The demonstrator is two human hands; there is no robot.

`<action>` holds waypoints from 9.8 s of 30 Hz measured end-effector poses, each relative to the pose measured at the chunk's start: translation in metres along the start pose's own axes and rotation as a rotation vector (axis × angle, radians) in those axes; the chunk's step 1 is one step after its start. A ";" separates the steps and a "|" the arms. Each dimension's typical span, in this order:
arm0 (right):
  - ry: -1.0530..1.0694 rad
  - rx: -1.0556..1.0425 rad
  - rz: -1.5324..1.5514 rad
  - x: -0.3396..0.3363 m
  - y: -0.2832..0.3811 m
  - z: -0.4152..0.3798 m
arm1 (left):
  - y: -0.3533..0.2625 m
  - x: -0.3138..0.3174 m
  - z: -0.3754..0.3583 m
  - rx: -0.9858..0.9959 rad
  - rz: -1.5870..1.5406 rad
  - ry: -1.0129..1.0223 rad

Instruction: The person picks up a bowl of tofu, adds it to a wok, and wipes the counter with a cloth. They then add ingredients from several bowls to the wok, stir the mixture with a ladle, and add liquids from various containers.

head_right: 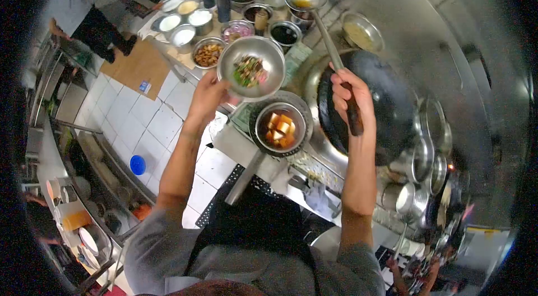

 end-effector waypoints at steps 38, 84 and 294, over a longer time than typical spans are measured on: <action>-0.809 -0.395 -1.635 -0.171 -0.059 -0.325 | 0.074 0.397 0.055 0.768 0.694 0.692; -1.349 -1.046 -1.466 -0.023 -0.185 -0.388 | 0.069 0.289 -0.214 -0.230 0.123 1.143; -0.772 -0.385 -1.955 -0.195 -0.061 -0.375 | 0.181 0.202 -0.266 0.050 0.384 1.263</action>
Point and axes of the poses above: each hand's wrist, its own z-axis towards the middle knuckle, its own x-axis out of the palm, y = z × x, the point moved 3 cm from there along z, towards the middle knuckle, and after that the axes turned 1 degree about y, right-handed, at the moved point
